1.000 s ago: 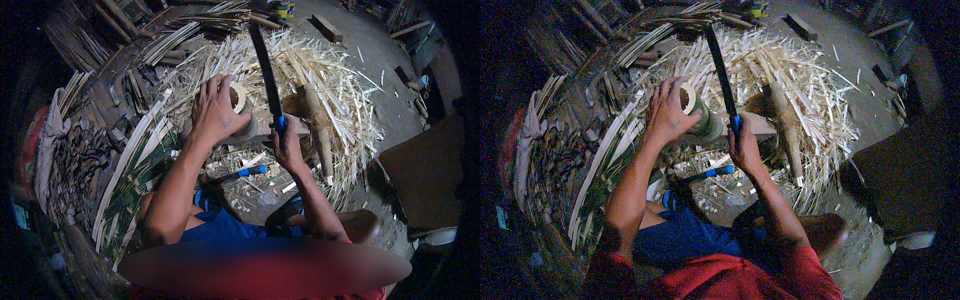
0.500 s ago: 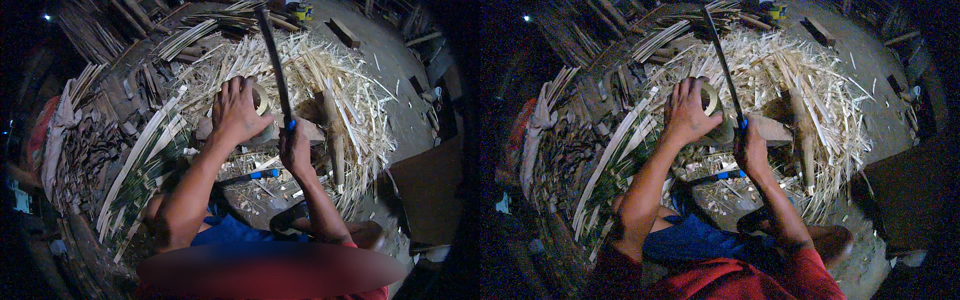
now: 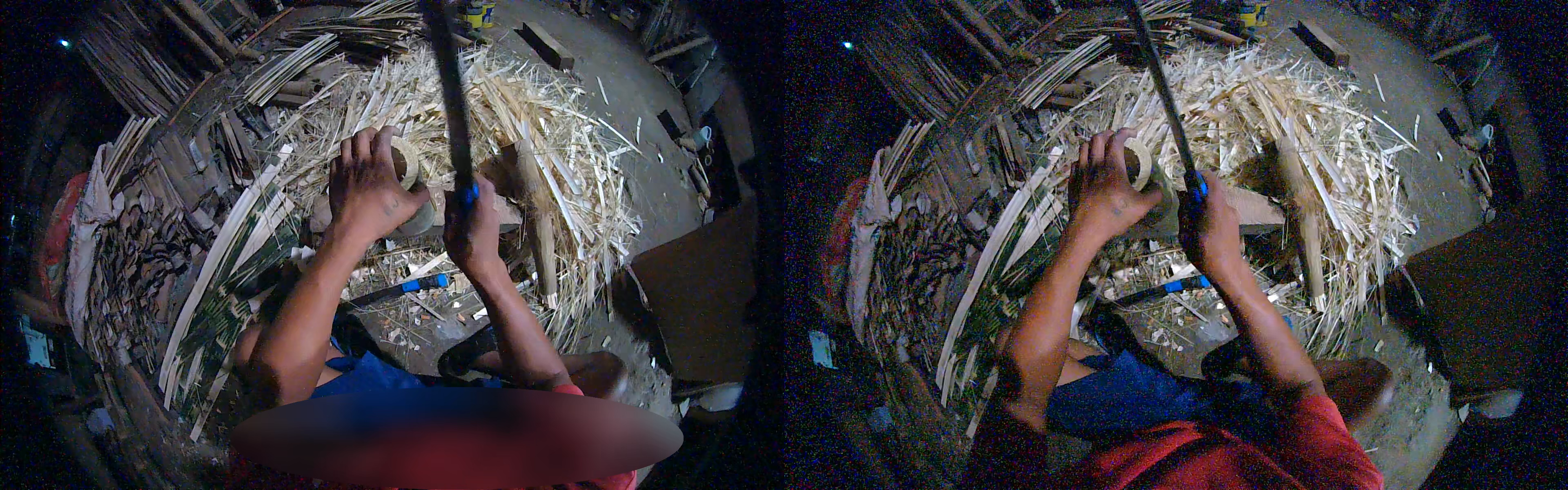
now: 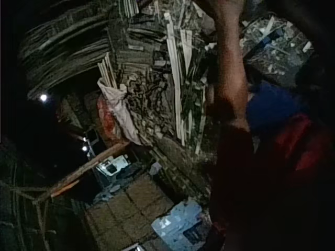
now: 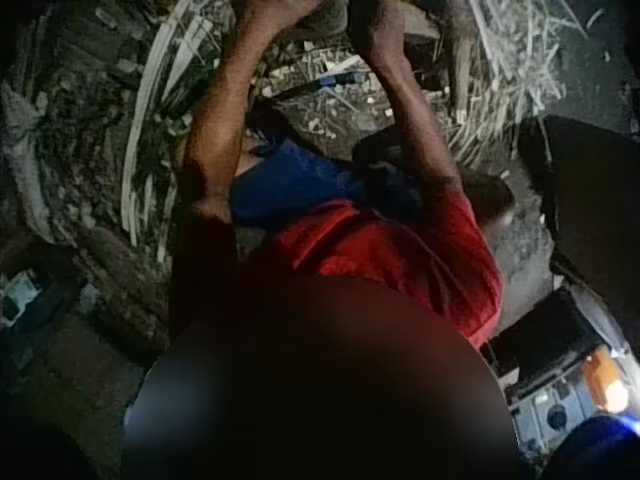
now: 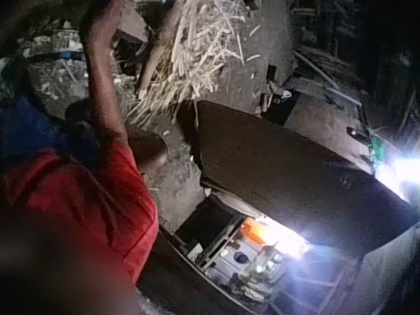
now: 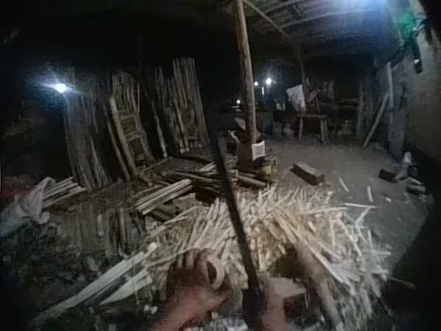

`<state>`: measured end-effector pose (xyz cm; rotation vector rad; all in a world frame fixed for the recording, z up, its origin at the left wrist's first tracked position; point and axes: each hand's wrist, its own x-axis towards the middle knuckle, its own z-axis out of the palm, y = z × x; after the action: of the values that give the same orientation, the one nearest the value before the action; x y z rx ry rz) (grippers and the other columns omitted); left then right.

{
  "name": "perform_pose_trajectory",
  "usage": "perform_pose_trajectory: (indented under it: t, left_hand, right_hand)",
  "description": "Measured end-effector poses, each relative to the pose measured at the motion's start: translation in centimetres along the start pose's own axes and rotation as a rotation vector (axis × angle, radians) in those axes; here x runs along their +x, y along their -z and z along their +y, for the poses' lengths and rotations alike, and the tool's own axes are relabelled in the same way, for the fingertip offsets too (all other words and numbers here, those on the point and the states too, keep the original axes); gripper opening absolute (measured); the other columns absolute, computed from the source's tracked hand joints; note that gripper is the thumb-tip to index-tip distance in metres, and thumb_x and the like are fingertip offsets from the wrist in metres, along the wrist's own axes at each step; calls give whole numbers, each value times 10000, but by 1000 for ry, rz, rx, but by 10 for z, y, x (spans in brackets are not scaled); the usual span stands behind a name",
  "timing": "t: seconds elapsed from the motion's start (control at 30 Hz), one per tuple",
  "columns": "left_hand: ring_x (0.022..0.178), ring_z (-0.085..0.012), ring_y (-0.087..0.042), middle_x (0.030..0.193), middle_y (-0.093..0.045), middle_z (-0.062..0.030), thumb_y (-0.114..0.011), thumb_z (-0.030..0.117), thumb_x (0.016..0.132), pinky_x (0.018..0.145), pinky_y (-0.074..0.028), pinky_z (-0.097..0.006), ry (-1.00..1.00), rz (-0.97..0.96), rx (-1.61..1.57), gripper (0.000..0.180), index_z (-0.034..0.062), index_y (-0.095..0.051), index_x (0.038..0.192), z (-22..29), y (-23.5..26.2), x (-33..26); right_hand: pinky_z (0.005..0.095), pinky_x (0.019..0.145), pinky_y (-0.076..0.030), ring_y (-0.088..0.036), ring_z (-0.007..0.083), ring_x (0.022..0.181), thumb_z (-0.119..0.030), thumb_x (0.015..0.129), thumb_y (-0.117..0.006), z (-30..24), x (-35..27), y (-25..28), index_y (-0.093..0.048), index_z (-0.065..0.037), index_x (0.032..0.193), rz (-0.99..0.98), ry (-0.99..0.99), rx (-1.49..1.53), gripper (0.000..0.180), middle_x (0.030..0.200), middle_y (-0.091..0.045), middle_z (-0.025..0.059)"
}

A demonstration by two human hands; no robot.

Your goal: The person sits on the floor and uses a knife to shave and shape a cylindrical bamboo piece, repeatedly rotating it and removing thin strips. The person also uses a wooden mallet to strike the bamboo piece to split or flatten it.

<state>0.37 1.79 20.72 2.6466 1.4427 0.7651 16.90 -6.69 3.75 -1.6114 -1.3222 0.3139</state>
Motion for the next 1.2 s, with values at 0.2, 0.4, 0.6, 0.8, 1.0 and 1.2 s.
perform_pose_trajectory:
  t: [0.2, 0.4, 0.6, 0.8, 1.0, 1.2]
  left_hand:
    - [1322, -370, -388, 1389, -428, -163, -795, 450, 690, 1095, -342, -545, 52, -59, 30, 922, 53, -411, 1427, -1, -1, 0]
    - [1297, -419, -407, 1362, -455, -211, -792, 389, 667, 1108, -339, -538, 69, -33, -17, 873, 44, -447, 1391, 1, -5, -5]
    - [1274, -408, -435, 1348, -468, -189, -796, 356, 658, 1080, -370, -533, 21, 31, -32, 839, 70, -460, 1372, 0, -1, -12]
    - [1254, -388, -458, 1326, -491, -150, -823, 288, 619, 1071, -389, -505, -56, -21, -47, 819, 130, -485, 1349, -2, 16, -31]
    - [1229, -385, -480, 1303, -513, -148, -831, 278, 592, 1073, -392, -494, -243, -43, -95, 811, 142, -505, 1323, -11, 22, -31]
    - [1226, -366, -478, 1305, -499, -141, -810, 315, 613, 1046, -397, -496, -202, -45, -47, 788, 137, -509, 1319, -17, 16, -32]
  right_hand:
    - [614, 673, -493, -640, 534, 756, -121, 878, -647, 27, -20, -23, -396, 31, 1236, -318, -310, -325, 463, 821, -668, 301]
    - [611, 679, -461, -641, 527, 753, -199, 955, -566, 21, -12, -5, -446, 5, 1184, -45, -81, -70, 329, 792, -641, 341]
    - [575, 752, -535, -671, 499, 823, -253, 951, -536, 51, -32, -31, -348, -24, 1413, -379, -350, -414, 549, 926, -678, 316]
    - [568, 724, -541, -671, 491, 795, -178, 939, -502, 119, -79, -49, -241, 63, 1496, -502, -392, -469, 660, 920, -674, 322]
    - [574, 655, -511, -643, 510, 732, -172, 926, -595, 30, -54, 0, -388, -26, 1321, -196, -109, -255, 469, 803, -657, 283]
    - [580, 689, -510, -640, 518, 778, -104, 894, -622, 16, -36, 1, -409, -70, 1295, -77, -67, 21, 455, 862, -663, 287]
